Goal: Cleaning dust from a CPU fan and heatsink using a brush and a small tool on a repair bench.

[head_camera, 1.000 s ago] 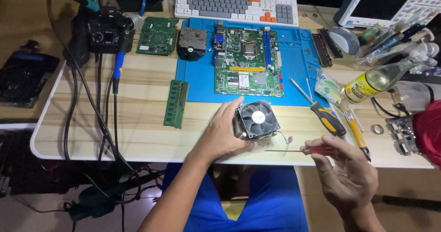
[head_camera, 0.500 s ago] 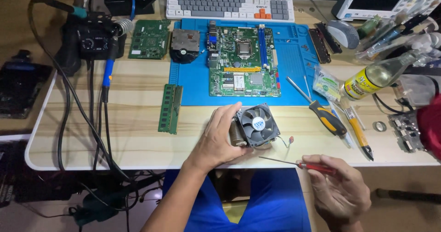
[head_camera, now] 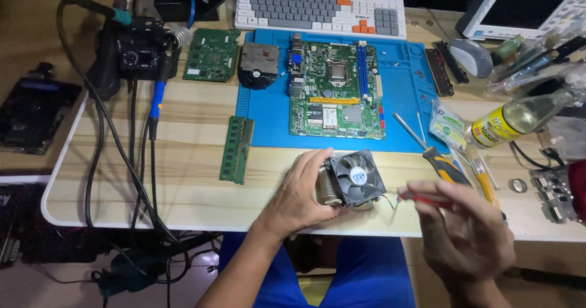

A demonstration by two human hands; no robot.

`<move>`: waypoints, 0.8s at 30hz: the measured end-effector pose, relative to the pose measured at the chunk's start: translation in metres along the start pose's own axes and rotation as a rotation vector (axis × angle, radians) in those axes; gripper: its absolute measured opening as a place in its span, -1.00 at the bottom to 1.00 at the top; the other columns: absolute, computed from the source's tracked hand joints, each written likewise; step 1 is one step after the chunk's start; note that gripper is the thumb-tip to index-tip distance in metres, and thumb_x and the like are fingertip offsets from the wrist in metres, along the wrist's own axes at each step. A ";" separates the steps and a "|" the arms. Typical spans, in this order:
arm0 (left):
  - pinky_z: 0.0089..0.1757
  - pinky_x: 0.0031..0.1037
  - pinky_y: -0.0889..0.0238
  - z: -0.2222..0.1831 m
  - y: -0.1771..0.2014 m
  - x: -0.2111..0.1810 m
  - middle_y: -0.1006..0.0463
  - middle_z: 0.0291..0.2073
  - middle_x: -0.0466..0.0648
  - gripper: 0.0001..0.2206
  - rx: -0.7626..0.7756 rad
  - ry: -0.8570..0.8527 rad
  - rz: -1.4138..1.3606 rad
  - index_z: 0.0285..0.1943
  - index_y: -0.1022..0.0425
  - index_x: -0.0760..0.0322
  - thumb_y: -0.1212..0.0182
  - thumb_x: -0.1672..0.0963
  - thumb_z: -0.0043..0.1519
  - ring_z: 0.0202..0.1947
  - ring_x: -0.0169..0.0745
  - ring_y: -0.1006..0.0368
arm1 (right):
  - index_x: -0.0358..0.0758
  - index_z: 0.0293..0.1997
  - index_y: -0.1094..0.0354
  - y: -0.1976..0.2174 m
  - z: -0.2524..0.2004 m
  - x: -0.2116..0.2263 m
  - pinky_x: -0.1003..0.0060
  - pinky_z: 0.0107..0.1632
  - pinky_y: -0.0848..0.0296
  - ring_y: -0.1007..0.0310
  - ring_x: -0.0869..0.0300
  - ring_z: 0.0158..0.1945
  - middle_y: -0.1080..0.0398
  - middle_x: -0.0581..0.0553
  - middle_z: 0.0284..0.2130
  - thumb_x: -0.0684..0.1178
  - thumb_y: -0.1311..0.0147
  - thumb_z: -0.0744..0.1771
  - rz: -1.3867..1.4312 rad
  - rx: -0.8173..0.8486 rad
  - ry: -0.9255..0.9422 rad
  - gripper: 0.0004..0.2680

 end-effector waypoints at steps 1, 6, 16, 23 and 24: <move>0.39 -0.10 -0.24 0.000 0.001 -0.001 -0.43 0.42 0.22 0.01 0.008 0.020 -0.038 0.57 -0.25 0.42 -0.66 0.03 -0.12 0.42 0.19 -0.40 | -0.43 0.28 -0.16 -0.009 0.014 0.003 0.18 0.06 -0.80 -0.74 -0.04 -0.03 -0.57 -0.47 -0.01 -0.22 -0.17 0.42 -0.046 0.055 0.061 -0.69; 0.37 -0.15 -0.27 0.001 0.003 0.002 -0.45 0.41 0.16 -0.04 0.026 0.098 -0.069 0.56 -0.28 0.36 -0.59 0.11 -0.15 0.39 0.15 -0.43 | -0.64 0.35 -0.18 -0.040 0.057 0.000 0.20 0.15 -0.72 -0.67 -0.05 0.02 -0.54 -0.53 0.04 -0.39 -0.16 0.41 0.037 0.164 0.080 -0.66; 0.35 -0.13 -0.28 0.000 0.002 0.006 -0.46 0.39 0.17 -0.04 0.024 0.069 -0.078 0.54 -0.27 0.39 -0.62 0.11 -0.15 0.36 0.17 -0.44 | -0.62 0.36 -0.24 -0.058 0.074 0.010 0.20 0.10 -0.70 -0.68 -0.04 0.01 -0.57 -0.49 -0.01 -0.44 -0.23 0.38 -0.101 0.279 0.152 -0.62; 0.32 -0.14 -0.31 0.001 0.004 0.005 -0.48 0.36 0.13 -0.01 0.008 0.076 -0.086 0.53 -0.28 0.34 -0.68 0.09 -0.18 0.33 0.14 -0.47 | -0.62 0.35 -0.27 -0.066 0.078 0.008 0.21 0.11 -0.70 -0.67 -0.02 0.00 -0.57 -0.48 0.00 -0.46 -0.24 0.36 -0.080 0.319 0.132 -0.62; 0.32 -0.14 -0.31 0.000 0.003 0.006 -0.48 0.36 0.13 -0.01 0.008 0.077 -0.087 0.53 -0.28 0.34 -0.68 0.09 -0.18 0.33 0.14 -0.47 | -0.62 0.35 -0.27 -0.068 0.080 0.007 0.21 0.11 -0.70 -0.67 -0.02 0.00 -0.57 -0.48 0.00 -0.46 -0.24 0.36 -0.081 0.320 0.131 -0.62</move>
Point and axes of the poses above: each hand's wrist, its own z-axis towards the middle knuckle, its own y-axis out of the back of the hand, x = y × z, the point moved 9 cm from there along z, towards the middle knuckle
